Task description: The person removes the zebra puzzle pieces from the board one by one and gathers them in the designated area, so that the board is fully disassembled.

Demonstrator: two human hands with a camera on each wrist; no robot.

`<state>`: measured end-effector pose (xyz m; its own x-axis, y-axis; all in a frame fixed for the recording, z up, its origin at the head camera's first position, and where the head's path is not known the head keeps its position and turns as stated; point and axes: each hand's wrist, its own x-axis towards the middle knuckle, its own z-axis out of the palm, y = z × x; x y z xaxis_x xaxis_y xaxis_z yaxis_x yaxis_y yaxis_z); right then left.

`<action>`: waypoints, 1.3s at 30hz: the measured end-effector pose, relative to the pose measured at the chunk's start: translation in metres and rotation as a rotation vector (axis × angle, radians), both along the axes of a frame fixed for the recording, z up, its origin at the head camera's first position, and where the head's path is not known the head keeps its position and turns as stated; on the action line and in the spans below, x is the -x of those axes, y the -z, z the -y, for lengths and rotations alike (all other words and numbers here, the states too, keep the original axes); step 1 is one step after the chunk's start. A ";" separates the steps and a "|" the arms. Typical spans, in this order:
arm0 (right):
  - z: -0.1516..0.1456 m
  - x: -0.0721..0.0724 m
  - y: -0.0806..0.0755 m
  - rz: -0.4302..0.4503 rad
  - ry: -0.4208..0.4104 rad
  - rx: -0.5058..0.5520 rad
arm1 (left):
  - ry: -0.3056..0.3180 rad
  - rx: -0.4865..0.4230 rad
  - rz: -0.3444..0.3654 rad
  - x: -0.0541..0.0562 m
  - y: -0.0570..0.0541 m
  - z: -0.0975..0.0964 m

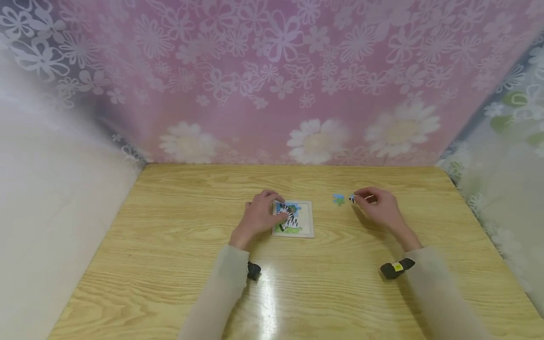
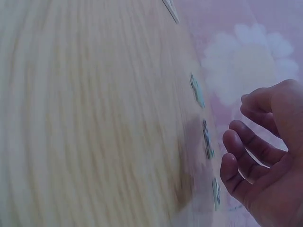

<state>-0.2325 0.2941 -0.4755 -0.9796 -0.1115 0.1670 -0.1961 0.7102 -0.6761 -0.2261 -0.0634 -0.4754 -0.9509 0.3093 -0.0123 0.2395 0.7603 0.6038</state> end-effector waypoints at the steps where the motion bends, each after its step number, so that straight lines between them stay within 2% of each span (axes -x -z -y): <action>1: 0.005 0.000 0.001 0.005 -0.009 0.004 | -0.005 0.005 -0.001 0.001 0.000 0.000; 22: 0.086 0.005 0.010 0.051 -0.172 0.072 | -0.052 0.122 0.017 0.002 0.003 -0.005; 31: 0.109 0.011 0.016 0.044 -0.241 -0.003 | -0.057 0.115 0.009 0.004 0.004 -0.004; 39: 0.119 0.013 0.016 0.036 -0.240 -0.080 | -0.052 0.114 0.009 0.006 0.008 -0.003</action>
